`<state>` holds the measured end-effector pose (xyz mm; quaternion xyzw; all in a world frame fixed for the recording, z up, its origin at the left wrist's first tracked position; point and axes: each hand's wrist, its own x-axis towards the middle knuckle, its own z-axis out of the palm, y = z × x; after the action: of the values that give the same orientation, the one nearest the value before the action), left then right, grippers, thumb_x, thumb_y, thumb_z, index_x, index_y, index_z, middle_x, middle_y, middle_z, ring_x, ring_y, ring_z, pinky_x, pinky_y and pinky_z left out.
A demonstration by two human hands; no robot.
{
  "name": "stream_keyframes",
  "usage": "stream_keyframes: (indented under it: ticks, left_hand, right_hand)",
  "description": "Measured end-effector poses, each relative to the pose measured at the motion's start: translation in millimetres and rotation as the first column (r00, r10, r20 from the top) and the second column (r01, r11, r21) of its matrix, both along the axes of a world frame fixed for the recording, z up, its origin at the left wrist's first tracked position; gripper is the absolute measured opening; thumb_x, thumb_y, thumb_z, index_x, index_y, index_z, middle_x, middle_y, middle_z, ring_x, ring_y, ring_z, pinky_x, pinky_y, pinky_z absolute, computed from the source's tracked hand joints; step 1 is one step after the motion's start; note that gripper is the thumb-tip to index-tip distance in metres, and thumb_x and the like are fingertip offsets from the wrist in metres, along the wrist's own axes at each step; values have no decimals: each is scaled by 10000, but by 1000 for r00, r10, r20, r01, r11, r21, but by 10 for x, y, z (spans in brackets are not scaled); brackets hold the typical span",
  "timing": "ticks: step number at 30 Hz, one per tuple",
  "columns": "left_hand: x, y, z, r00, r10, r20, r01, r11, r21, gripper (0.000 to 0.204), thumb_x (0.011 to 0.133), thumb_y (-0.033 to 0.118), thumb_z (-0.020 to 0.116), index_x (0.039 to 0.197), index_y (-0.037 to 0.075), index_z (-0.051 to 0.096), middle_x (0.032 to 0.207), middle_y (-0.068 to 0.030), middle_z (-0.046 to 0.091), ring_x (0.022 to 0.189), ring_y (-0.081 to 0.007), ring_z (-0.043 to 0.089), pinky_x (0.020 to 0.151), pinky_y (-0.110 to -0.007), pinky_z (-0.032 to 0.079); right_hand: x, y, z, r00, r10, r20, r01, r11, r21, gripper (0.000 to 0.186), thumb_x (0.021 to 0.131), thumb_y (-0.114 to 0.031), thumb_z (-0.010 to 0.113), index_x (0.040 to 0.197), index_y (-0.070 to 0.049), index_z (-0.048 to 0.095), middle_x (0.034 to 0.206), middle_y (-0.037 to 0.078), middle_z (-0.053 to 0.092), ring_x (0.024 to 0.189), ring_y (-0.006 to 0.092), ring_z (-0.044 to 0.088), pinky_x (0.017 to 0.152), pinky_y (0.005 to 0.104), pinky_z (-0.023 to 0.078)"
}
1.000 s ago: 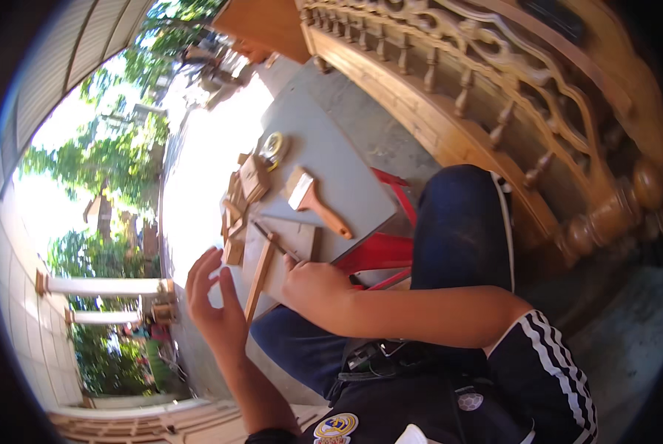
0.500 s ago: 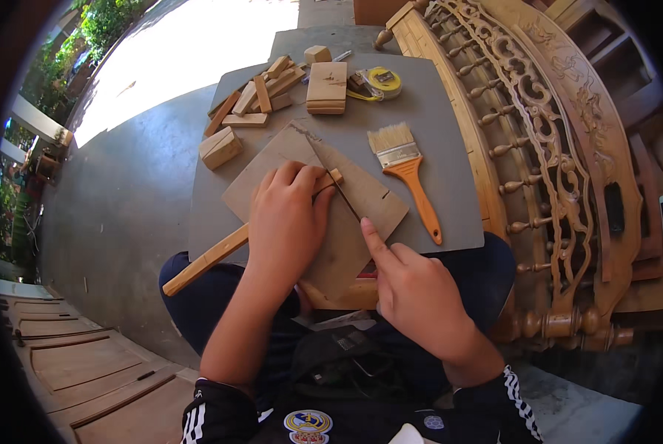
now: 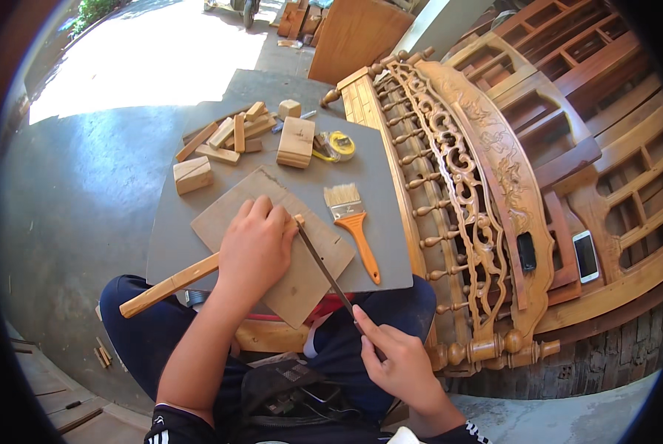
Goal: Sawing a small piece of wood into multiple sections using a hand saw on a workbench.
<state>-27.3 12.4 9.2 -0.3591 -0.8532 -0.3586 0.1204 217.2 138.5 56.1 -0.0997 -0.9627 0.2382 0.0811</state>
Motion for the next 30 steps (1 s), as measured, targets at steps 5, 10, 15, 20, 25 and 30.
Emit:
stream_keyframes:
  ticks: [5,10,15,20,25,30]
  left_hand:
    - [25,-2,-50,1000,5,-27,-5,1000,-27,124,877,126,729,957,48,676,985,-131,610,986,-347,613,840,-460,521]
    - [35,-30,-71,999,-32,-42,31,999,-30,137,876,181,737,935,68,686,969,-117,610,977,-327,618,839,-440,518]
    - [78,-39,-1,997,-74,-20,73,997,-38,144,879,200,725,931,70,692,958,-107,610,961,-318,620,834,-431,516]
    - [144,25,-38,994,-93,-49,91,995,-34,140,882,193,717,935,66,693,955,-108,610,940,-318,614,827,-431,514]
    - [55,19,-98,993,-46,-109,45,999,-6,141,891,195,706,930,61,689,936,-114,608,925,-319,613,814,-434,512]
    - [48,-18,-106,997,6,-77,-6,1000,-11,143,897,200,696,925,60,686,931,-116,608,919,-320,615,802,-436,511]
  right_hand:
    - [-363,-31,-177,998,1,-68,-2,1000,-6,607,929,-34,661,1515,-144,553,811,150,659,687,348,665,658,428,554]
    - [-754,-48,-220,996,11,-93,-9,1000,26,568,941,-50,689,1493,-104,568,822,194,679,737,390,674,694,449,542]
    - [-518,-82,-149,999,8,-43,-7,1000,19,562,950,-52,695,1495,-109,568,924,222,724,800,402,708,706,420,560]
    - [-514,-159,-159,994,-82,-68,83,996,12,521,947,-39,693,1457,-101,607,949,240,735,819,410,722,713,382,572]
    - [-717,-76,-210,992,-64,-106,63,998,-10,516,938,-34,685,1445,-104,620,884,250,712,759,404,705,690,397,552]
    - [-674,-100,-242,994,12,-107,-6,998,56,562,949,-56,659,1498,-131,570,776,217,672,718,402,683,664,475,542]
